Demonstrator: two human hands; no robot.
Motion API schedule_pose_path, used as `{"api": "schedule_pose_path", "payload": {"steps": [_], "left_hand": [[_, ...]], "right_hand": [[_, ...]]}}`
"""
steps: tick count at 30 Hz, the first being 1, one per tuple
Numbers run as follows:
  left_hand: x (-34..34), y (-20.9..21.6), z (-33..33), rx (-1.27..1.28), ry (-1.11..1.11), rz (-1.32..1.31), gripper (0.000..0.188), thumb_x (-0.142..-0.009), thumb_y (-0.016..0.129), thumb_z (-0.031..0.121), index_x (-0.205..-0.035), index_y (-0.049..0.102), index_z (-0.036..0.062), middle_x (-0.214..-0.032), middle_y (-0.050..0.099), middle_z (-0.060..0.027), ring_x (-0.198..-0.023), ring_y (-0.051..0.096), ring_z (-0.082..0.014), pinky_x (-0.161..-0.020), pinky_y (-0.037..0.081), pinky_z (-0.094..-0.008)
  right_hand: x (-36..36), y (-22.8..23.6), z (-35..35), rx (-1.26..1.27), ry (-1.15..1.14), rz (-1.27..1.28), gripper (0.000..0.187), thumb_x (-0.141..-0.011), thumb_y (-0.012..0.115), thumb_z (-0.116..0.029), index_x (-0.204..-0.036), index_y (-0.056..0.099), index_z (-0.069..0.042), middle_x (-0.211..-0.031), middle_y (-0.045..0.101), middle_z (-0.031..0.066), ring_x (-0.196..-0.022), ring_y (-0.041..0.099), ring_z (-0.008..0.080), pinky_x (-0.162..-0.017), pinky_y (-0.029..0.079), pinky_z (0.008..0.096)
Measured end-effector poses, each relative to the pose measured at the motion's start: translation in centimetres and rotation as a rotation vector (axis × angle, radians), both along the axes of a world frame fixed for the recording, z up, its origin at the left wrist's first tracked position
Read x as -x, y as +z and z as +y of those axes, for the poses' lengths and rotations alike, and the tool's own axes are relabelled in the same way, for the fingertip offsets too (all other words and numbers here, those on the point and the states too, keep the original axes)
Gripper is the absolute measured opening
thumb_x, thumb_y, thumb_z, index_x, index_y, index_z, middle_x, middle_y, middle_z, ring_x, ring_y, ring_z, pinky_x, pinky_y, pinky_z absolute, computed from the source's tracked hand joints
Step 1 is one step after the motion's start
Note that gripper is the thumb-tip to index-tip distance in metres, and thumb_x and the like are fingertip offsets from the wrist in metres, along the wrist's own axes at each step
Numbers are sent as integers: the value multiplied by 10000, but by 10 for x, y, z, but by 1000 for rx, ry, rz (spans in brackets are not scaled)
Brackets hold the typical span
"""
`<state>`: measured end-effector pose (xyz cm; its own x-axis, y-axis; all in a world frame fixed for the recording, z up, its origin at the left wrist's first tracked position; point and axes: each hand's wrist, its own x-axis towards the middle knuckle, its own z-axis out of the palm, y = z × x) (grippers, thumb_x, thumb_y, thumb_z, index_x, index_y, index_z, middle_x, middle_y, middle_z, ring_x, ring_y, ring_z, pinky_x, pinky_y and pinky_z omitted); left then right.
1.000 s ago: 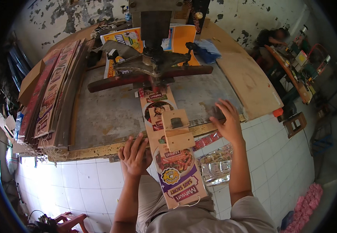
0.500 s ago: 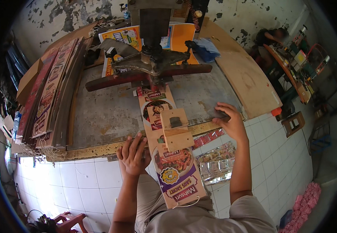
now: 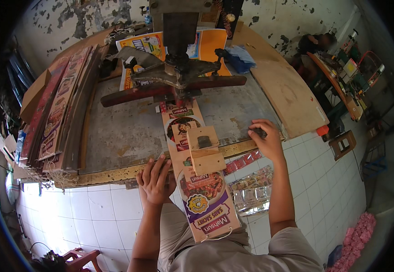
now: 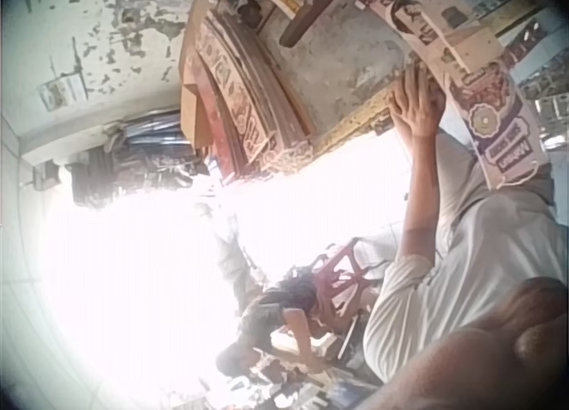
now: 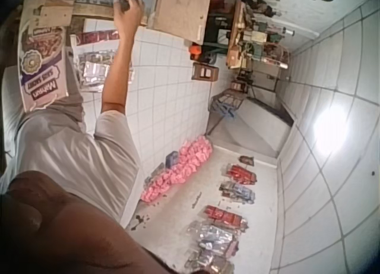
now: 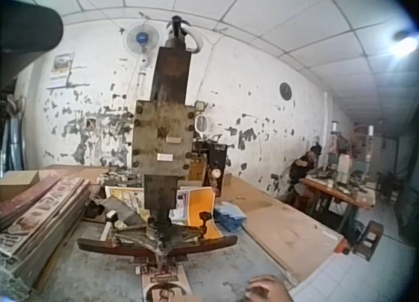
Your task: The person positions a long strip of printed packaging material on a manual press, applies pressure using a wooden block by hand, and then pulls a lever to operate the machine.
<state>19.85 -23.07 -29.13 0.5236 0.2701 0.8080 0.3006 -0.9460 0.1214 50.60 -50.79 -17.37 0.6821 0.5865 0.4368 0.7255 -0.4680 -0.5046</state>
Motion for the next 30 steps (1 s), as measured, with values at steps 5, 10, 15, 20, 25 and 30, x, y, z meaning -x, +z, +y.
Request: {"api": "schedule_pose_path", "payload": {"steps": [5, 10, 15, 20, 25, 30], "left_hand": [[-1, 0, -1, -1, 1, 0, 424, -967, 703, 288, -1374, 811, 245, -1512, 736, 53, -1446, 587, -220, -1271, 262, -447], [-2, -1, -1, -17, 3, -1, 433, -958, 707, 288, -1377, 809, 245, -1507, 739, 52, -1440, 591, -217, -1264, 278, -448], [1, 1, -2, 17, -7, 7, 446, -937, 734, 277, -1376, 807, 247, -1507, 738, 51, -1433, 596, -216, -1248, 296, -446], [2, -3, 0, 33, -22, 19, 470, -932, 750, 275, -1397, 788, 226, -1556, 706, 29, -1491, 550, -258, -1284, 266, -483], [1, -2, 4, -18, -20, 22, 448, -955, 749, 295, -1395, 788, 219, -1557, 708, 24, -1469, 569, -252, -1282, 269, -477], [1, -3, 0, -9, -28, 8, 417, -980, 718, 308, -1379, 796, 216, -1542, 720, 22, -1444, 584, -244, -1266, 284, -462]], "right_hand": [[-14, -18, 6, -115, -78, -1, 146, -990, 813, -120, -1129, 821, -76, -1206, 795, 74, -1158, 714, 273, -983, 558, 389], [-54, 5, 0, -460, -309, 228, 138, -1065, 754, -129, -1169, 820, -66, -1140, 779, 58, -1000, 703, 177, -922, 549, 324], [-6, 61, 32, -597, -237, -226, 182, -1091, 726, -124, -1230, 823, -57, -1131, 752, 83, -995, 701, 187, -919, 559, 340], [64, 52, 95, -55, 417, -236, 284, -1103, 695, -137, -1364, 791, -77, -1196, 772, 128, -1127, 707, 319, -1004, 559, 446], [73, 41, 104, -51, 572, 4, 481, -1160, 574, -218, -1618, 618, -77, -1380, 795, 77, -1269, 667, 311, -1146, 469, 480], [80, 40, 100, 8, 598, 33, 519, -1175, 521, -243, -1676, 560, -112, -1474, 757, 79, -1351, 624, 317, -1210, 443, 492]]}}
